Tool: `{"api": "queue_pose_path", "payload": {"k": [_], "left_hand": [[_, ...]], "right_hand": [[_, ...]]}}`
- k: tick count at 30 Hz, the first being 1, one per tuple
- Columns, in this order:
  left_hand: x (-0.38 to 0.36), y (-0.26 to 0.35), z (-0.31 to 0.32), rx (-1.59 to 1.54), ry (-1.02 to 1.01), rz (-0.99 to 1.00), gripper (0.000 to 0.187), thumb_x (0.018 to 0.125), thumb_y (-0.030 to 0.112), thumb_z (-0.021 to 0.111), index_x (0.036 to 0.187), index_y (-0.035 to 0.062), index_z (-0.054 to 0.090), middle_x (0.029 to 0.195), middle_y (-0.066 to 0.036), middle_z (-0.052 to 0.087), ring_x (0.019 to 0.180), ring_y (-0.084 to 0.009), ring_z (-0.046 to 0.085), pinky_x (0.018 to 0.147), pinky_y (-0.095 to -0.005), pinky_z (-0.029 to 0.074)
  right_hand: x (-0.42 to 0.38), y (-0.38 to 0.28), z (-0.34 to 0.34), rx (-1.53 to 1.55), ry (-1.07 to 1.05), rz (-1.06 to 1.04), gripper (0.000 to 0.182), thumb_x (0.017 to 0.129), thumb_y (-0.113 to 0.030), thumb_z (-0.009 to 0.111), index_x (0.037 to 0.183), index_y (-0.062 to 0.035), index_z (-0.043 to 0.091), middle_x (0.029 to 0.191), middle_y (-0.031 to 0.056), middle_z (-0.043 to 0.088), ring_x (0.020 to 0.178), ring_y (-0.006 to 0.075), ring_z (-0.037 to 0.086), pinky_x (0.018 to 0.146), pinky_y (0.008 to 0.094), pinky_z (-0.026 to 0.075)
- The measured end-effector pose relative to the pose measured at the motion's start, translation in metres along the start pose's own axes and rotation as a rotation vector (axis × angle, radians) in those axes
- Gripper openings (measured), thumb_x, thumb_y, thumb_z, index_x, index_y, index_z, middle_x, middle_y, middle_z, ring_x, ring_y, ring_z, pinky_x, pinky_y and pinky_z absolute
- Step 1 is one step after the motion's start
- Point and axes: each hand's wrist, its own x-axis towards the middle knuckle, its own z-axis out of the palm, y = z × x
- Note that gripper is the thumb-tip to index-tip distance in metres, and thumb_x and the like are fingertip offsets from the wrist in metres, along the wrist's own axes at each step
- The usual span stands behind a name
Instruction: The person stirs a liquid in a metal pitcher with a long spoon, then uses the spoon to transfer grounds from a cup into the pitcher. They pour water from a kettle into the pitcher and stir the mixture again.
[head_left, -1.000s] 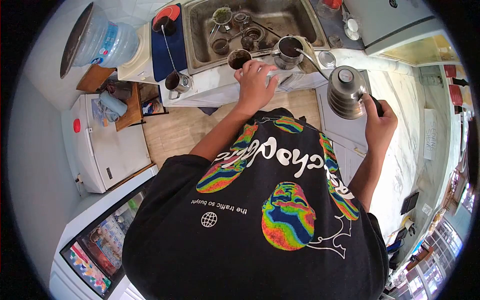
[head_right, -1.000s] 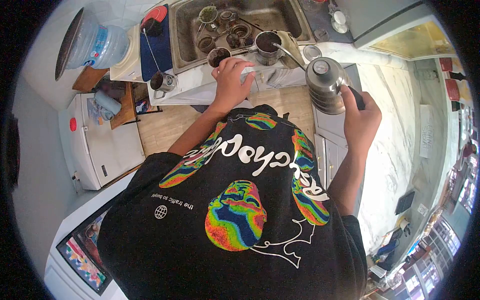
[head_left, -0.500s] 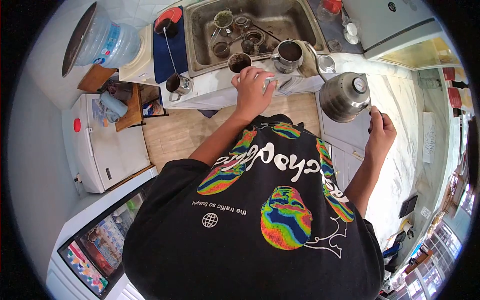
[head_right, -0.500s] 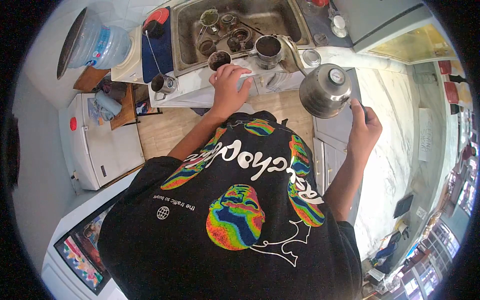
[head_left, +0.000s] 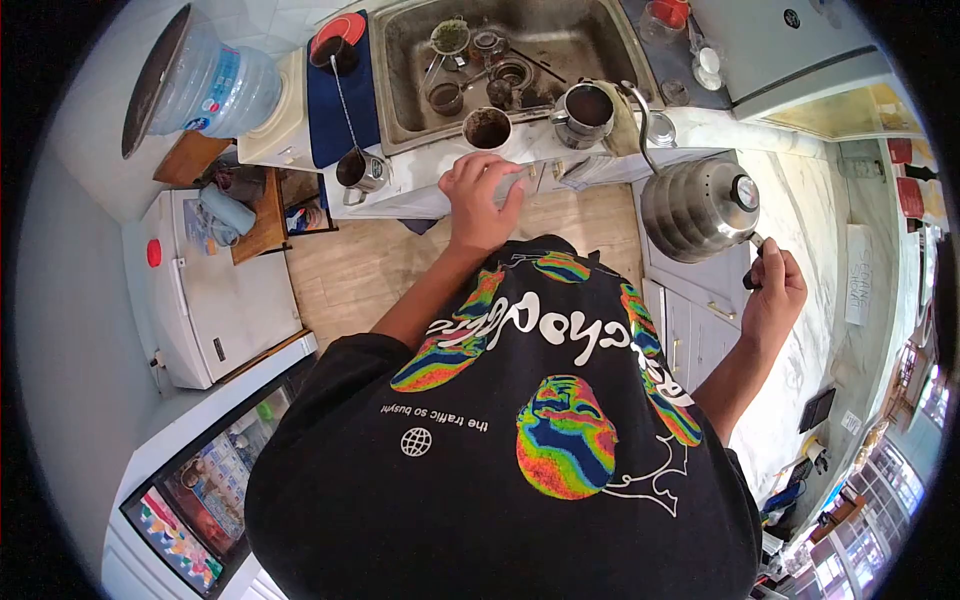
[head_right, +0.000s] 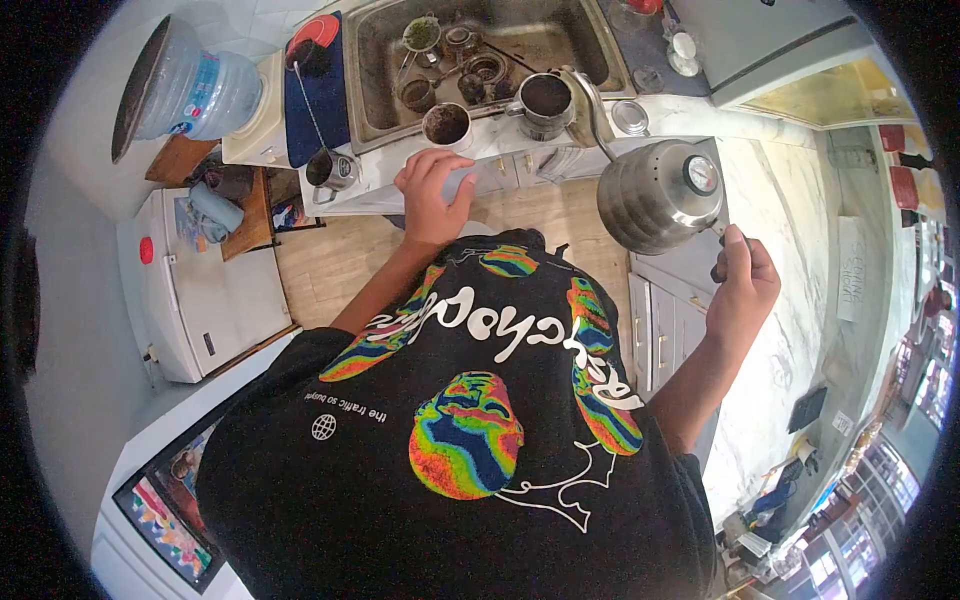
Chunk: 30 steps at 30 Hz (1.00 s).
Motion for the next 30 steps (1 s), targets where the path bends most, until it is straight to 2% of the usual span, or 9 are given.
{"api": "queue_pose_path", "payload": {"k": [5, 10, 17, 23, 25, 27, 30], "left_hand": [[0.000, -0.009, -0.024, -0.018, 0.030, -0.023, 0.027, 0.082, 0.019, 0.078, 0.109, 0.0132, 0.073, 0.122, -0.008, 0.062, 0.121, -0.0305, 0.055, 0.104, -0.0470, 0.033], [0.001, -0.023, -0.059, -0.013, 0.010, -0.047, 0.030, 0.086, 0.020, 0.077, 0.115, 0.0113, 0.072, 0.131, -0.012, 0.059, 0.127, -0.0318, 0.053, 0.108, -0.0463, 0.034], [0.004, -0.060, -0.106, -0.049, 0.071, -0.052, 0.030, 0.084, 0.020, 0.079, 0.112, 0.0124, 0.073, 0.129, -0.011, 0.059, 0.123, -0.0313, 0.054, 0.106, -0.0463, 0.034], [0.002, -0.098, -0.152, -0.053, 0.180, -0.113, 0.029, 0.084, 0.018, 0.078, 0.111, 0.0114, 0.073, 0.127, -0.012, 0.060, 0.120, -0.0307, 0.056, 0.104, -0.0452, 0.036], [-0.001, -0.112, -0.165, -0.054, 0.213, -0.126, 0.029, 0.084, 0.017, 0.078, 0.111, 0.0108, 0.073, 0.127, -0.012, 0.060, 0.120, -0.0304, 0.056, 0.104, -0.0447, 0.036], [-0.003, -0.125, -0.179, -0.042, 0.229, -0.136, 0.030, 0.083, 0.017, 0.078, 0.112, 0.0102, 0.072, 0.127, -0.012, 0.060, 0.119, -0.0303, 0.057, 0.104, -0.0447, 0.037], [-0.007, -0.148, -0.197, -0.029, 0.242, -0.147, 0.030, 0.083, 0.016, 0.078, 0.112, 0.0098, 0.072, 0.128, -0.012, 0.060, 0.119, -0.0304, 0.057, 0.104, -0.0451, 0.038]], "right_hand": [[-0.018, -0.022, 0.029, -0.062, -0.013, -0.001, 0.021, 0.096, -0.019, 0.074, 0.084, -0.0028, 0.070, 0.067, -0.0049, 0.051, 0.062, 0.0059, 0.042, 0.060, 0.0234, 0.033], [-0.033, -0.039, 0.068, 0.022, -0.055, 0.020, 0.020, 0.096, -0.019, 0.075, 0.086, -0.0026, 0.071, 0.068, -0.0043, 0.053, 0.063, 0.0063, 0.043, 0.061, 0.0236, 0.035], [-0.048, -0.060, 0.150, 0.146, -0.169, -0.007, 0.019, 0.097, -0.017, 0.073, 0.084, -0.0028, 0.069, 0.069, -0.0031, 0.054, 0.064, 0.0068, 0.043, 0.062, 0.0245, 0.036], [-0.042, -0.081, 0.227, 0.329, -0.327, -0.137, 0.022, 0.099, -0.014, 0.070, 0.080, -0.0033, 0.066, 0.069, -0.0026, 0.053, 0.063, 0.0076, 0.041, 0.060, 0.0267, 0.033], [-0.039, -0.091, 0.261, 0.358, -0.249, -0.168, 0.025, 0.099, -0.015, 0.072, 0.077, -0.0034, 0.066, 0.069, -0.0020, 0.053, 0.064, 0.0076, 0.041, 0.062, 0.0259, 0.032], [-0.025, -0.095, 0.284, 0.390, -0.330, -0.209, 0.025, 0.098, -0.018, 0.074, 0.079, -0.0017, 0.069, 0.071, -0.0016, 0.055, 0.067, 0.0079, 0.045, 0.064, 0.0256, 0.034], [-0.023, -0.119, 0.338, 0.290, -0.279, -0.295, 0.027, 0.095, -0.023, 0.077, 0.083, 0.0003, 0.071, 0.073, -0.0012, 0.056, 0.070, 0.0078, 0.047, 0.066, 0.0250, 0.034]]}}
